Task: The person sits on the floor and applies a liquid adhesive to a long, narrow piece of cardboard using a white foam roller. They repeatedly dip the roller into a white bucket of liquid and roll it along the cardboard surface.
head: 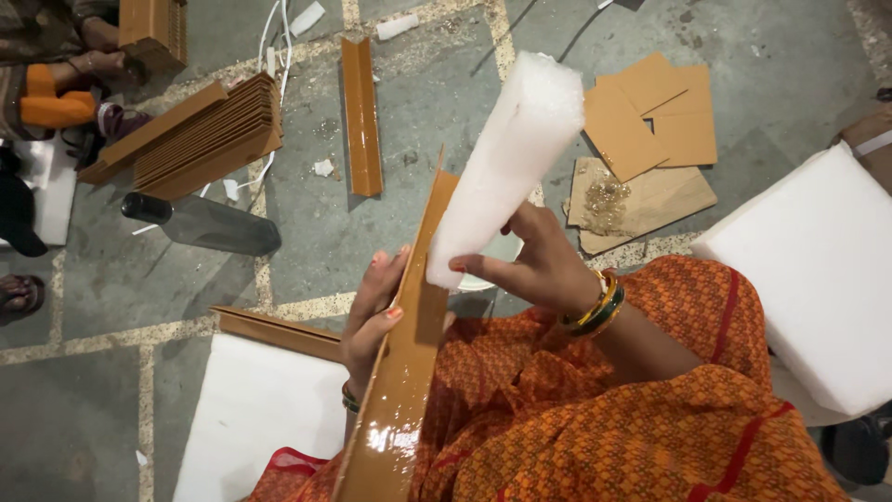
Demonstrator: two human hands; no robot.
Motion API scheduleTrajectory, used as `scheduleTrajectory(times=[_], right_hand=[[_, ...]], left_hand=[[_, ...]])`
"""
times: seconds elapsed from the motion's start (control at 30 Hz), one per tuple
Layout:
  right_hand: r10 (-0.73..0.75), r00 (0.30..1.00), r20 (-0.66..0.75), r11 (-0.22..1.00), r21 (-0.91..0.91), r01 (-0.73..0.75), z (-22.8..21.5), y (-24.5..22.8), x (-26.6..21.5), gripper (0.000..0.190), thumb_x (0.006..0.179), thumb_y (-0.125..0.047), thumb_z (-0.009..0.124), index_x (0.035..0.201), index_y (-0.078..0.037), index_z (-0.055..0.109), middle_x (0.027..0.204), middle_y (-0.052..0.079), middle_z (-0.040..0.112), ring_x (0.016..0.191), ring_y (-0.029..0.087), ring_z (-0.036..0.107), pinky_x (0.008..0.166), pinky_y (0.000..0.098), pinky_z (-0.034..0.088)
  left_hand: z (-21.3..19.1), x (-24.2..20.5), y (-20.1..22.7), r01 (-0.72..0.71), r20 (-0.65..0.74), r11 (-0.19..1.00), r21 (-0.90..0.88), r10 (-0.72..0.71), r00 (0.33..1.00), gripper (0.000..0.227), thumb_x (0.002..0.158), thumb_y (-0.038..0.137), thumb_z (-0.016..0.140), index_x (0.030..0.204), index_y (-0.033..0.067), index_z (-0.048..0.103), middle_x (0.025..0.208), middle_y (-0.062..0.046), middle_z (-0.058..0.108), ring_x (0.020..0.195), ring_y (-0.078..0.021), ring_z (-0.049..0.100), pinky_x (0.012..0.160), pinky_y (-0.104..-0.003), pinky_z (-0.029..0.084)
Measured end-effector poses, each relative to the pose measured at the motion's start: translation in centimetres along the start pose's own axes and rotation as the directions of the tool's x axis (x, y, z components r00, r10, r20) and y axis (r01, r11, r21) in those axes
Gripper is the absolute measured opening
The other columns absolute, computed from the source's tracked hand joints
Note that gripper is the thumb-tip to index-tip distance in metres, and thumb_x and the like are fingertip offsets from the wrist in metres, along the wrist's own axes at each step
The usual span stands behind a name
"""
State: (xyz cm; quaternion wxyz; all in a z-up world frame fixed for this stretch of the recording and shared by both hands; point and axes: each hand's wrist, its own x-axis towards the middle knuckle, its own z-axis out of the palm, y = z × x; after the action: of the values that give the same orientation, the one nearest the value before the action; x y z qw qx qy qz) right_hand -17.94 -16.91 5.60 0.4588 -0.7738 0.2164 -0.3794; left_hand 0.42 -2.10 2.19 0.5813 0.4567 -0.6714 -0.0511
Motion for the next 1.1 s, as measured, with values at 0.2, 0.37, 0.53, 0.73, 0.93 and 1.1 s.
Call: scheduleTrajectory(times=[0.2,0.37,0.53,0.73,0.93,1.1], right_hand=[[0.067,0.996,-0.059,0.992,-0.101,-0.073,0.2,3.3,0.5,0.040,0.082,-0.034,0.087,0.108,-0.007,0.074,0.097,0.003,0.078,0.081,0.014,0.067,0.071,0.0306,0.049],[0.108,0.985,-0.134,0.992,-0.056,-0.117,0.0,6.1,1.1,0.051,0.085,-0.042,0.085,0.114,-0.004,0.069,0.101,0.006,0.077,0.086,0.013,0.069,0.075,0.0288,0.053],[0.228,0.959,-0.167,0.958,-0.140,-0.252,-0.8,9.1,2.0,0.056,0.082,-0.045,0.085,0.119,-0.006,0.066,0.100,0.006,0.077,0.085,0.016,0.070,0.073,0.0298,0.055],[0.166,0.881,-0.443,0.922,-0.248,-0.298,-2.0,11.6,2.4,0.055,0.080,-0.025,0.095,0.117,-0.001,0.063,0.100,0.009,0.073,0.091,0.018,0.068,0.076,0.0320,0.054],[0.069,0.912,-0.405,0.971,-0.181,-0.154,-1.1,10.4,1.6,0.041,0.089,-0.020,0.093,0.114,-0.003,0.065,0.101,0.006,0.072,0.085,0.014,0.064,0.074,0.0305,0.050],[0.190,0.951,-0.244,0.982,0.067,-0.178,2.4,9.7,1.6,0.047,0.082,-0.021,0.091,0.114,-0.002,0.062,0.097,0.003,0.072,0.083,0.011,0.061,0.073,0.0278,0.048]], left_hand=[[-0.3,-0.9,1.3,0.193,-0.034,0.842,-0.505,-0.242,0.970,0.040,0.100,-0.007,0.058,0.136,0.0062,0.046,0.165,-0.024,0.029,0.151,-0.0428,0.041,0.103,-0.049,0.065],[-1.7,-0.9,2.1,0.336,0.064,0.577,-0.745,-0.440,0.896,0.048,0.101,-0.005,0.056,0.145,0.0027,0.039,0.165,-0.024,0.024,0.154,-0.0416,0.033,0.107,-0.053,0.062],[0.1,0.2,1.3,-0.067,-0.050,0.998,-0.001,0.066,0.997,0.066,0.102,0.004,0.068,0.154,0.0203,0.030,0.167,-0.019,0.026,0.153,-0.0336,0.043,0.109,-0.051,0.058],[-1.8,0.5,0.9,0.295,0.228,0.083,-0.952,-0.451,0.863,0.052,0.098,0.001,0.058,0.145,0.0100,0.035,0.157,-0.024,0.032,0.145,-0.0349,0.046,0.104,-0.053,0.054],[0.1,0.1,-4.9,-0.201,0.016,0.889,0.411,0.214,0.977,0.040,0.098,-0.003,0.067,0.126,0.0037,0.040,0.158,-0.014,0.050,0.140,-0.0311,0.061,0.121,-0.063,0.045],[1.9,-1.4,-5.2,-0.038,-0.060,0.996,-0.082,0.033,0.998,0.048,0.102,0.010,0.073,0.135,0.0120,0.039,0.164,-0.024,0.027,0.145,-0.0350,0.051,0.112,-0.044,0.059]])
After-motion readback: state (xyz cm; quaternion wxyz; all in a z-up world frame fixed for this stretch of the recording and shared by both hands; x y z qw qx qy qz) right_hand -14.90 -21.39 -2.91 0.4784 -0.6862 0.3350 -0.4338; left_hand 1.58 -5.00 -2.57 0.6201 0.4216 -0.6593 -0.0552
